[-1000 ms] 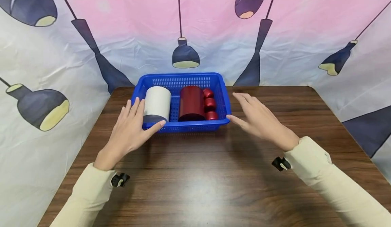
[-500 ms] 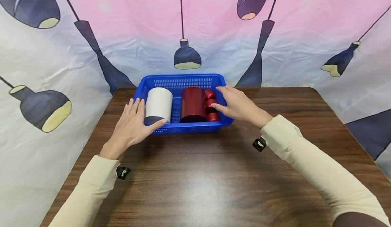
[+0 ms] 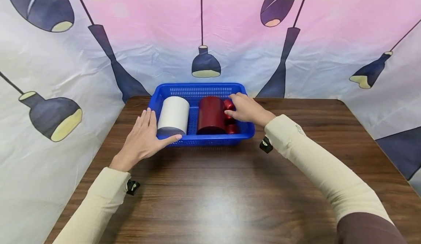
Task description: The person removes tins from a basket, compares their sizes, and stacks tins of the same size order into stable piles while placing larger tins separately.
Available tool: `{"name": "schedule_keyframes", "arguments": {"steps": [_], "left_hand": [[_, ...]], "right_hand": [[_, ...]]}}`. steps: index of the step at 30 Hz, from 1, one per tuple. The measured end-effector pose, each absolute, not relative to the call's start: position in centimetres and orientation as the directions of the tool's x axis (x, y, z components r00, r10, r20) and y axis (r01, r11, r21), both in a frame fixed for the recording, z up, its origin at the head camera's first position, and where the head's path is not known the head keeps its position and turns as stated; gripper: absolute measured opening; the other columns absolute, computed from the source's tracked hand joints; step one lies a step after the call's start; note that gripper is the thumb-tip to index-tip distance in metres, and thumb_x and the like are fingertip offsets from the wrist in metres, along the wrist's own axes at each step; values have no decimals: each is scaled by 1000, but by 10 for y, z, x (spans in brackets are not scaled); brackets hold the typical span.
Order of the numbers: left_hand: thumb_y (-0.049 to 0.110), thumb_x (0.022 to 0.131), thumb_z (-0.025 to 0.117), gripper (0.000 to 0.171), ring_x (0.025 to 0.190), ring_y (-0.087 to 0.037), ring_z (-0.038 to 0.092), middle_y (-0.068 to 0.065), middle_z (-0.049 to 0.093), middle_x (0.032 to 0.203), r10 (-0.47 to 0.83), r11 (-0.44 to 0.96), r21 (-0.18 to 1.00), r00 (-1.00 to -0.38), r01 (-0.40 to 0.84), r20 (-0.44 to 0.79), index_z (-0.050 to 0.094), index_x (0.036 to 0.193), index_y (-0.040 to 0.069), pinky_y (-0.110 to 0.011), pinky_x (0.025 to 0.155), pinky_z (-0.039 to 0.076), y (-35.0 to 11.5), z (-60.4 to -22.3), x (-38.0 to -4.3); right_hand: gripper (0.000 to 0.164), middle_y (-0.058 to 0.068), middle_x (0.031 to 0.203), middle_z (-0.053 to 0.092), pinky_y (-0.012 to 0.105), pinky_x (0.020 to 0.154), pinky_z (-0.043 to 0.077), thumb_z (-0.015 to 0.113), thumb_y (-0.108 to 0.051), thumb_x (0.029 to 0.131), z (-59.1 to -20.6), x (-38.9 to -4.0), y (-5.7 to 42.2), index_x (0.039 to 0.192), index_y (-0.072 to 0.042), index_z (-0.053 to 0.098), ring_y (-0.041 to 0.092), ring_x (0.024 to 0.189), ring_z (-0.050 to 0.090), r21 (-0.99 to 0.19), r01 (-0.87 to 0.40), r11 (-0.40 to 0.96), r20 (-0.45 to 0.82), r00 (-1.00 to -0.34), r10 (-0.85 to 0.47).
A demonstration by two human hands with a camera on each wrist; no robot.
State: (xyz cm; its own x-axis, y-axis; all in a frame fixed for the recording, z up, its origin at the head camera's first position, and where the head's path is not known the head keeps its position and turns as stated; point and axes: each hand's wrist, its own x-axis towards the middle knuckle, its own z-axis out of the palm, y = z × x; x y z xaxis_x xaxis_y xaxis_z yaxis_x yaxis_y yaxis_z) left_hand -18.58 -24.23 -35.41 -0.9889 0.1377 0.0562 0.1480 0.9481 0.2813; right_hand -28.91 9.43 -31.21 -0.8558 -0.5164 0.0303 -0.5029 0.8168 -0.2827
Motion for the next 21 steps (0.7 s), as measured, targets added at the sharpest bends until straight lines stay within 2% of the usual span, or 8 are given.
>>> {"name": "schedule_keyframes", "arguments": {"steps": [4,8,12,15,21], "left_hand": [[85,81,53,132,153,-46,-2,-30,-3,165,133,952,276,-991,135,26,3,157,-11,-58,123,3,-245,-355,-185],[86,79,54,135,153,-44,-4,-30,-7,165,141,954,268,-990,137,5,1,157,-11,-57,123,4,-246,-354,-186],[86,79,55,136,153,-44,-6,-30,-10,164,146,955,263,-989,139,-7,0,156,-11,-57,123,4,-247,-352,-186],[86,79,55,136,152,-44,-7,-30,-11,164,145,955,265,-989,135,-17,0,156,-12,-57,123,4,-247,-352,-186],[85,79,55,136,152,-44,-7,-30,-12,164,141,955,266,-990,128,-30,-1,156,-12,-57,123,5,-247,-351,-185]], "right_hand": [[47,20,108,60,46,84,49,66,-27,99,-313,-300,88,129,8,56,33,105,54,-249,-501,829,-26,-852,-523],[27,15,89,56,41,72,46,63,-23,101,-312,-310,85,103,4,61,31,92,53,-200,-513,835,-75,-841,-535],[25,9,76,51,35,64,44,62,-19,101,-312,-319,82,82,-4,55,26,76,52,-191,-506,841,-96,-843,-529],[28,7,74,47,33,63,42,63,-17,101,-312,-325,79,78,-6,51,23,71,48,-201,-490,848,-111,-849,-517],[25,8,76,47,35,67,44,63,-15,100,-313,-335,73,79,-5,51,24,73,49,-162,-480,862,-143,-853,-502]]}}
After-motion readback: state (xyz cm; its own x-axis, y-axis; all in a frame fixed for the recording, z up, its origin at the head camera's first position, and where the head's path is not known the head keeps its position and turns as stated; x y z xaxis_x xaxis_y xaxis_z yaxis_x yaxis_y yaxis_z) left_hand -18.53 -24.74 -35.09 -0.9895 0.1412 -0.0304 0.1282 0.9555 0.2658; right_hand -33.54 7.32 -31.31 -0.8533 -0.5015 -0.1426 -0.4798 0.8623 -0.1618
